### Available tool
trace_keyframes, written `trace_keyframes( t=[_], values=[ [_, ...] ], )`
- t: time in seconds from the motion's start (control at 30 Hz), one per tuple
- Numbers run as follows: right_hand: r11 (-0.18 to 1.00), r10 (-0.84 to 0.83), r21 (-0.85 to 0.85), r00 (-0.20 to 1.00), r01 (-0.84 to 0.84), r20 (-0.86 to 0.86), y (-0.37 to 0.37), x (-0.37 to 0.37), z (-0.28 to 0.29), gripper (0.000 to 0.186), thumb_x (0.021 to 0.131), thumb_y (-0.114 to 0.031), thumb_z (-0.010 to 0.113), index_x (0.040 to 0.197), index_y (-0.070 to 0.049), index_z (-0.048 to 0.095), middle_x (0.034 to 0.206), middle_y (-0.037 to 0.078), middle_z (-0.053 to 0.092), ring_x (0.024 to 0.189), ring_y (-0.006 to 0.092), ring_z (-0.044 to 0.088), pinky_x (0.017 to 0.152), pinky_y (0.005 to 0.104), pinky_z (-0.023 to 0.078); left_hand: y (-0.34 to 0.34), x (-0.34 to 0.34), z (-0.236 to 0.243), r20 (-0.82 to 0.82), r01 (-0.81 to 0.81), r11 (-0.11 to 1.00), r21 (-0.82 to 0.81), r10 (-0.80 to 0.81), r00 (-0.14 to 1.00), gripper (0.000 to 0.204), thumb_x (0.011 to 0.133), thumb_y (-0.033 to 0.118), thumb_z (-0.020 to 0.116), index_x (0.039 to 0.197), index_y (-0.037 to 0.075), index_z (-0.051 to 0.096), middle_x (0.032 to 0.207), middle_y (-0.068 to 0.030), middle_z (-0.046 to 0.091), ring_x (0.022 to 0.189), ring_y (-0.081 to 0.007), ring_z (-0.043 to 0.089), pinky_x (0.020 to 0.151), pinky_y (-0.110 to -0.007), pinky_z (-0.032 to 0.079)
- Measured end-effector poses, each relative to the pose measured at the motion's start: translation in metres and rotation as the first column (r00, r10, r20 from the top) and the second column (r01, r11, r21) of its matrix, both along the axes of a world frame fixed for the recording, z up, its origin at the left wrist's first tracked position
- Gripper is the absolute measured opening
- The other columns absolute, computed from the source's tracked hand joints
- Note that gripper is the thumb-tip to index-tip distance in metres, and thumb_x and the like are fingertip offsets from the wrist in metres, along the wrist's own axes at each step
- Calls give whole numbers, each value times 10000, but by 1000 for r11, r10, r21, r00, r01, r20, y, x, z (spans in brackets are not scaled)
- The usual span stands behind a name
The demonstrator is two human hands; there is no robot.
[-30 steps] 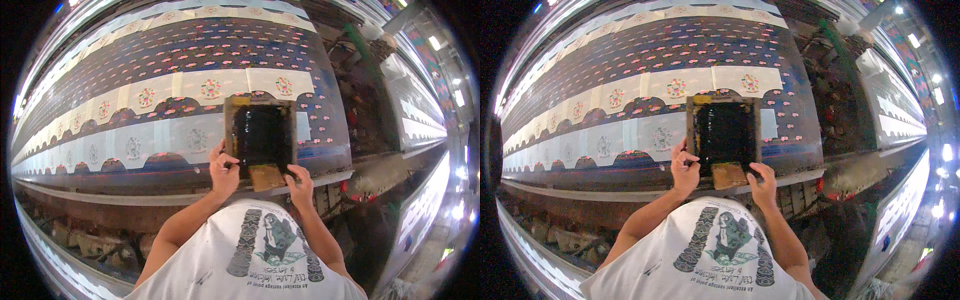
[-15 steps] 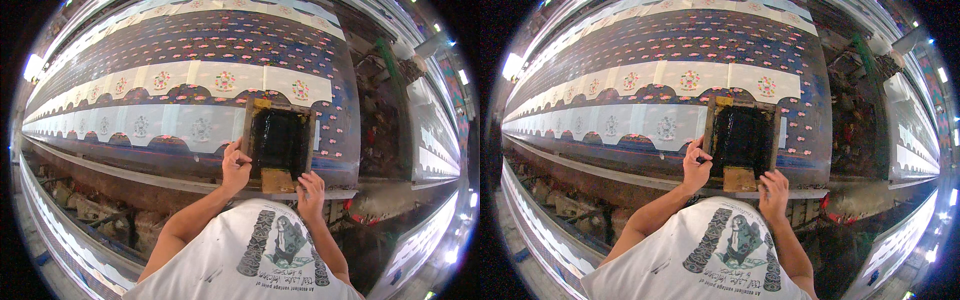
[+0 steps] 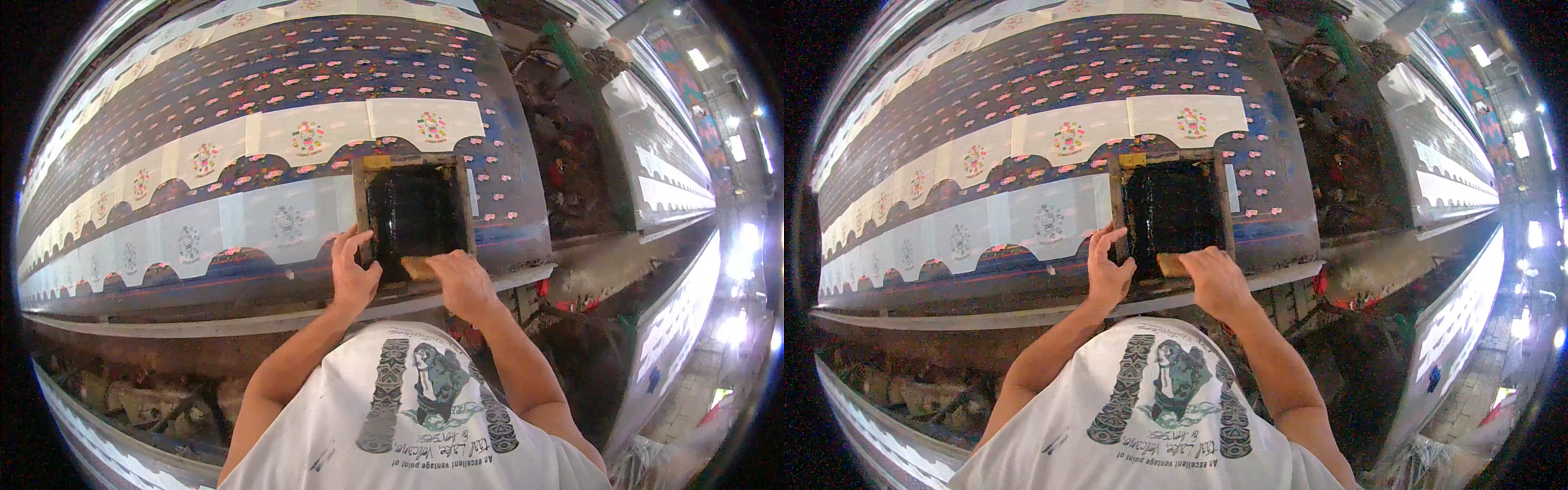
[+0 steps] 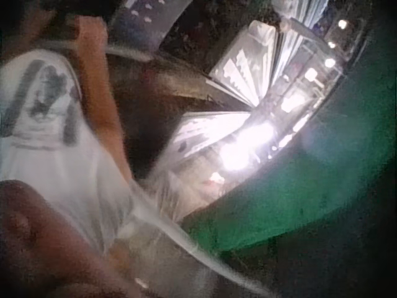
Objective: The person uses a wooden block to apply dark ink onto a long roll of patterned fabric moving on a conveyor. The person repeatedly presses the block onto the fabric and moves it along the roll, maintaining a consistent rhythm throughout the clip.
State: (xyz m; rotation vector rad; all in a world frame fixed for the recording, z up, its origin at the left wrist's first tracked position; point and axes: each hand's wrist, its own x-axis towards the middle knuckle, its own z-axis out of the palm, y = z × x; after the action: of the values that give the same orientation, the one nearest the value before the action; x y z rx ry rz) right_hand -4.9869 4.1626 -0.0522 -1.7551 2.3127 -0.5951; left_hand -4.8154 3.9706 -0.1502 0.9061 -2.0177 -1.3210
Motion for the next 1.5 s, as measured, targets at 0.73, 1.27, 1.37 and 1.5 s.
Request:
trace_keyframes(
  t=[0.73,1.27,1.37,1.5],
  values=[
    [634,-773,-17,634,773,28,-86,-26,-34,257,1003,-231,716,1048,17,665,1090,246,717,1056,502,705,926,603,545,-54,8,30,377,442,677,-588,-255,891,472,996,180,705,1418,-30,731,1622,-161,610,1444,-381,565,1311,-641,342],
    [986,98,-127,991,-109,-90,-138,-114,-12,358,970,-13,664,1280,-104,818,1160,117,768,1171,371,707,1068,503,567,-21,-5,38,466,316,749,-583,-10,885,454,960,136,720,1391,-4,751,1617,-87,605,1418,-302,588,1346,-639,296],
    [978,172,-103,979,-183,-113,-123,-117,-15,381,950,-25,669,1283,-123,826,1125,92,768,1122,346,710,1044,487,572,-12,-10,36,479,266,763,-589,65,876,451,957,121,721,1391,4,761,1647,-57,597,1435,-289,581,1350,-625,290],
    [960,270,-36,955,-277,-122,-92,-110,-14,402,899,-30,697,1266,-130,826,1082,84,742,1068,325,707,978,471,578,1,-23,33,487,204,770,-605,154,860,418,944,86,725,1352,15,783,1649,-35,616,1438,-276,589,1343,-622,299]
  ],
)
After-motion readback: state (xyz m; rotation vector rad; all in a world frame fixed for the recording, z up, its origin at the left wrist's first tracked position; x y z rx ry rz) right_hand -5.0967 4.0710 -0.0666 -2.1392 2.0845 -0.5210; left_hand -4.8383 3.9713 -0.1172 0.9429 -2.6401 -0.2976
